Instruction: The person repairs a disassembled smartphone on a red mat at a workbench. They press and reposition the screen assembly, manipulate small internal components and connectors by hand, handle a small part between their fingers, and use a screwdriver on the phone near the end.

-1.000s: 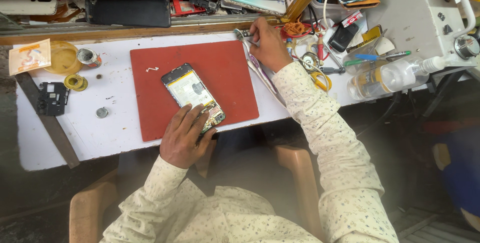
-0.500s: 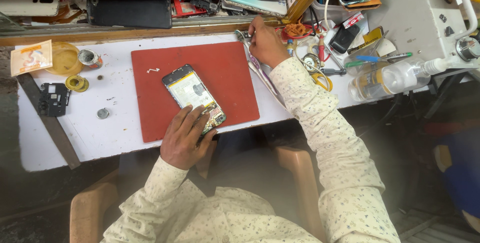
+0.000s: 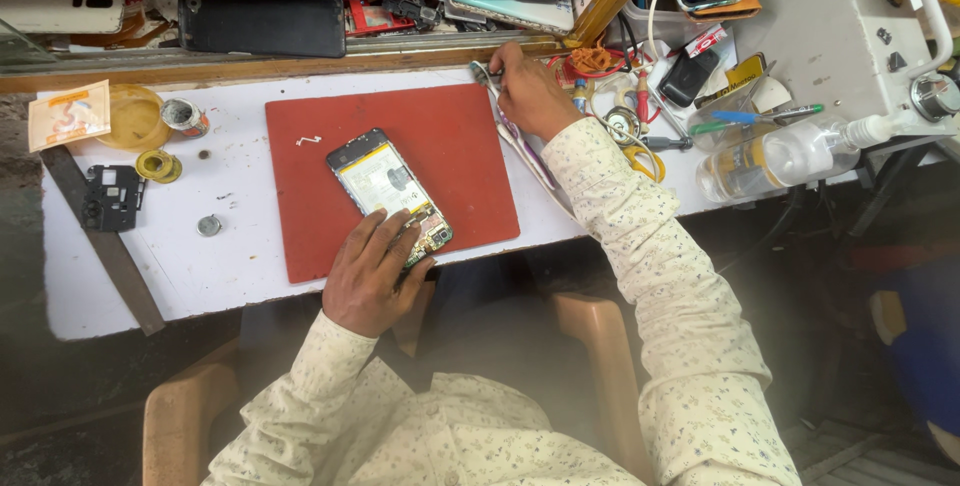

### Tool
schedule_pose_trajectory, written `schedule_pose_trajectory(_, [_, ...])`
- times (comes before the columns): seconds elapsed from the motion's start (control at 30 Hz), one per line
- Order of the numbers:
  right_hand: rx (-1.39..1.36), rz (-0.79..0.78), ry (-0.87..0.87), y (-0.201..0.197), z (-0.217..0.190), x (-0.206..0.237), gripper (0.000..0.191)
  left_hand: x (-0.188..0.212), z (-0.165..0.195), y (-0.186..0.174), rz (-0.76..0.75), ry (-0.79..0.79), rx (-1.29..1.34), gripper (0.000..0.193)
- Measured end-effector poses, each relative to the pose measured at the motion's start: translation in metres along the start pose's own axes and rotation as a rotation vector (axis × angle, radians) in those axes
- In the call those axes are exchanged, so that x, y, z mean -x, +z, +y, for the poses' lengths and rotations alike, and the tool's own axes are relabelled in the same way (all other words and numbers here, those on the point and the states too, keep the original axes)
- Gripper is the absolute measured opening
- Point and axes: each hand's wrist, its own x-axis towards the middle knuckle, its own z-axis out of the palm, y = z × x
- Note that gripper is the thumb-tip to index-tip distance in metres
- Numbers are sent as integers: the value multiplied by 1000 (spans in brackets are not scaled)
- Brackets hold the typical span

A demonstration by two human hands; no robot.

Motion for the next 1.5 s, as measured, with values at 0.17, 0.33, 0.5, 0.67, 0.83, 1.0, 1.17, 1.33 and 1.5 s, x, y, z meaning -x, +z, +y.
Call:
schedule_pose_trajectory(0.17, [-152, 99, 31, -5, 12, 6, 38, 0, 0, -2, 1, -11, 4, 43])
schedule_pose_trajectory(0.33, [-713, 133, 13, -14, -4, 32, 34, -8, 5, -16, 37, -21, 116, 53])
schedule_pose_trajectory(0.5, [-1065, 46, -21, -4, -69, 76, 32, -19, 13, -28, 111, -277, 441, 44])
schedule_pose_trajectory(0.67, [-1114, -40, -19, 22, -147, 109, 38, -24, 9, -33, 8, -534, 903, 36])
schedule_pose_trajectory(0.83, [-901, -52, -128, 45, -186, 125, 38, 2, 4, -38, 116, -693, 1218, 11])
schedule_pose_trajectory(1.0, [-889, 7, -101, 90, -229, 113, 34, 36, -39, -58, 188, -715, 1186, 7])
schedule_pose_trajectory(1.17, [-1115, -12, 107, 147, -286, 84, 24, 63, -110, -96, 270, -491, 937, 6])
schedule_pose_trajectory(1.33, [-1614, -309, 432, 217, -314, 64, 28, 98, -197, -130, 117, -313, 750, 12])
schedule_pose_trajectory(1.5, [-1765, -529, 517, 265, -314, 68, 19, 129, -234, -143, 48, -131, 770, 14])
